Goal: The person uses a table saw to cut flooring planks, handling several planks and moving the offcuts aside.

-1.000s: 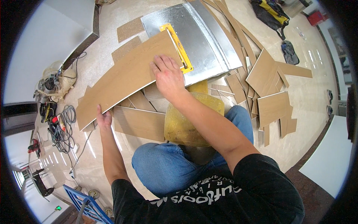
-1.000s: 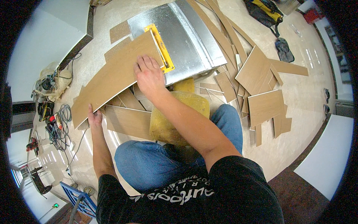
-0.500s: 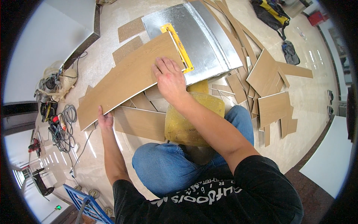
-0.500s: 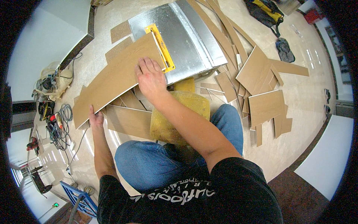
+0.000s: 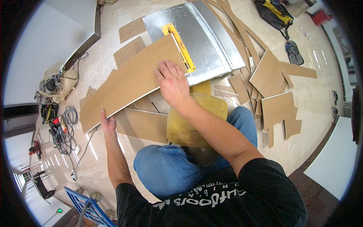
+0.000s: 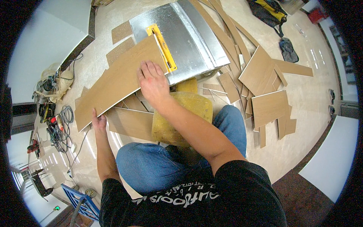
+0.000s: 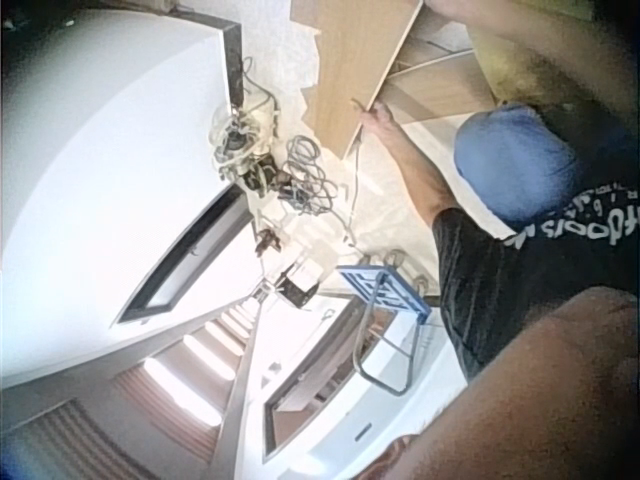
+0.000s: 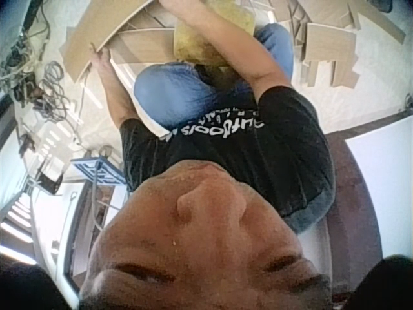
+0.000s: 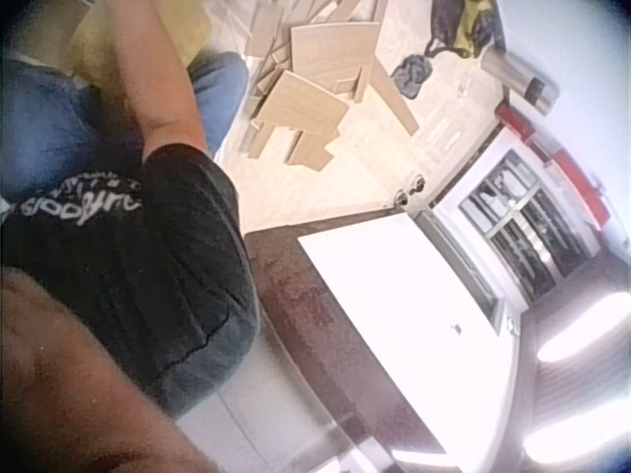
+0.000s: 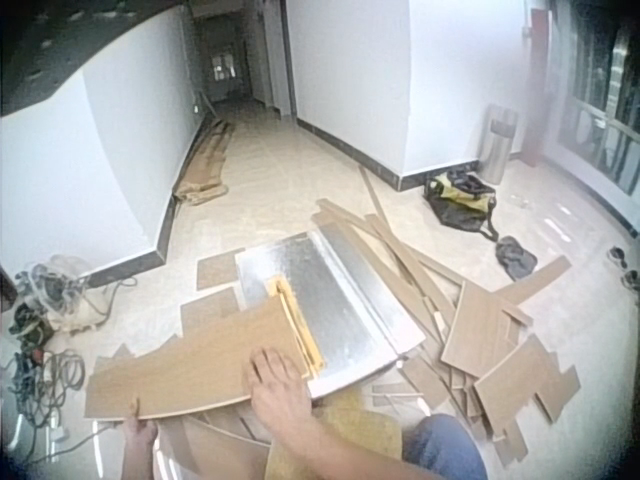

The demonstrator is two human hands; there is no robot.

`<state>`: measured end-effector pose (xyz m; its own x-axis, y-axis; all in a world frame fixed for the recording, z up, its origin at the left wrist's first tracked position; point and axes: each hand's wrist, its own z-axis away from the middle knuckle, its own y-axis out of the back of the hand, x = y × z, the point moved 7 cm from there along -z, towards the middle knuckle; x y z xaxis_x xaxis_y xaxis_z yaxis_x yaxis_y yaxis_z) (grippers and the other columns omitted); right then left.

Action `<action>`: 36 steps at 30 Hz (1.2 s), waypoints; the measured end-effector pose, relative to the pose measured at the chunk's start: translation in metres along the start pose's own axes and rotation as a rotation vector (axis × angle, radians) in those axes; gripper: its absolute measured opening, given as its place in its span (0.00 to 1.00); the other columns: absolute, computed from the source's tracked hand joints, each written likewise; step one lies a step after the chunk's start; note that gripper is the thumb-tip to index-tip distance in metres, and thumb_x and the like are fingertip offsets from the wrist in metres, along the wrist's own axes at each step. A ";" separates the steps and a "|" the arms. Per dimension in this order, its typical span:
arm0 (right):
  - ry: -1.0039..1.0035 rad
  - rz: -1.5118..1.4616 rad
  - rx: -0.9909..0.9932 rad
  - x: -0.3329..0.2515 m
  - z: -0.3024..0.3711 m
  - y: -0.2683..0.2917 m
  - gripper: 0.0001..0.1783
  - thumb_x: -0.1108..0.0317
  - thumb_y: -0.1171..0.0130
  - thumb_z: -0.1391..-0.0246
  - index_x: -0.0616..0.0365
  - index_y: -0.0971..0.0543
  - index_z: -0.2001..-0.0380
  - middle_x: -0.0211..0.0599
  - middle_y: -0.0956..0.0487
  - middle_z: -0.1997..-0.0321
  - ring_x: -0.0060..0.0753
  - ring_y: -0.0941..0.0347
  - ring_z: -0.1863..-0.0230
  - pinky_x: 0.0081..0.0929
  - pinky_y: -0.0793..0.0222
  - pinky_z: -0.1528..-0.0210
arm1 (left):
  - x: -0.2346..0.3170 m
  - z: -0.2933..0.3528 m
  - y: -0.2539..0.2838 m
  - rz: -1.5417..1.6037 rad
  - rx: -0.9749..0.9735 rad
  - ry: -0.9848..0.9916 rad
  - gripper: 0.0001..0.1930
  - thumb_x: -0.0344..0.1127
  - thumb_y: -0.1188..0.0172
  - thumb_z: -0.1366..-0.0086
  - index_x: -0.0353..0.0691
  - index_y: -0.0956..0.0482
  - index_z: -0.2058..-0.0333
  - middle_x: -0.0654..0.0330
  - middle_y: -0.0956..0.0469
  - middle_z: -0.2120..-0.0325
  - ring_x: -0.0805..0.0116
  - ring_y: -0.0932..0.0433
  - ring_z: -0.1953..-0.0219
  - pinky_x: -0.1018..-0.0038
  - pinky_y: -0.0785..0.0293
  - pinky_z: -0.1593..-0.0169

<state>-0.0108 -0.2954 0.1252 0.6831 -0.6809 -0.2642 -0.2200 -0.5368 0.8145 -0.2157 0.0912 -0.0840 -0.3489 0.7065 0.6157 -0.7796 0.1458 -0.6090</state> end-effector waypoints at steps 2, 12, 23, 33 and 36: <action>0.000 -0.008 -0.011 -0.002 0.001 0.000 0.20 0.70 0.47 0.51 0.58 0.21 0.52 0.41 0.26 0.41 0.41 0.36 0.36 0.38 0.44 0.33 | 0.004 -0.002 0.005 0.013 -0.014 0.001 0.17 0.33 0.45 0.30 0.34 0.30 0.45 0.51 0.24 0.48 0.56 0.23 0.48 0.61 0.20 0.46; 0.012 0.018 0.000 -0.004 0.005 0.003 0.20 0.69 0.48 0.51 0.57 0.21 0.53 0.41 0.25 0.43 0.41 0.34 0.37 0.38 0.43 0.34 | -0.001 0.006 0.009 -0.010 0.003 -0.025 0.17 0.33 0.46 0.30 0.33 0.30 0.45 0.52 0.23 0.49 0.59 0.23 0.48 0.65 0.21 0.45; 0.012 0.009 -0.019 -0.003 0.010 0.005 0.21 0.68 0.48 0.50 0.58 0.21 0.52 0.41 0.26 0.42 0.41 0.36 0.36 0.38 0.44 0.33 | -0.005 0.005 0.016 0.014 -0.023 -0.024 0.17 0.31 0.45 0.31 0.31 0.30 0.46 0.50 0.23 0.49 0.56 0.23 0.47 0.61 0.20 0.45; 0.010 0.005 -0.018 -0.002 0.014 0.004 0.21 0.68 0.47 0.51 0.58 0.21 0.52 0.42 0.26 0.43 0.42 0.36 0.36 0.39 0.44 0.33 | -0.012 0.008 0.017 0.043 0.005 -0.025 0.17 0.30 0.46 0.31 0.33 0.30 0.45 0.51 0.24 0.48 0.57 0.23 0.47 0.62 0.20 0.46; 0.039 0.047 -0.037 -0.016 0.007 0.018 0.20 0.67 0.48 0.50 0.58 0.21 0.53 0.42 0.26 0.43 0.43 0.36 0.36 0.41 0.44 0.33 | -0.001 0.005 0.025 0.083 -0.041 -0.025 0.17 0.32 0.46 0.30 0.33 0.30 0.45 0.51 0.25 0.46 0.56 0.25 0.45 0.59 0.23 0.42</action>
<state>-0.0303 -0.2979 0.1408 0.6993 -0.6845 -0.2060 -0.2265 -0.4855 0.8444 -0.2376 0.0909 -0.0973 -0.4246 0.7000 0.5742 -0.7259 0.1158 -0.6780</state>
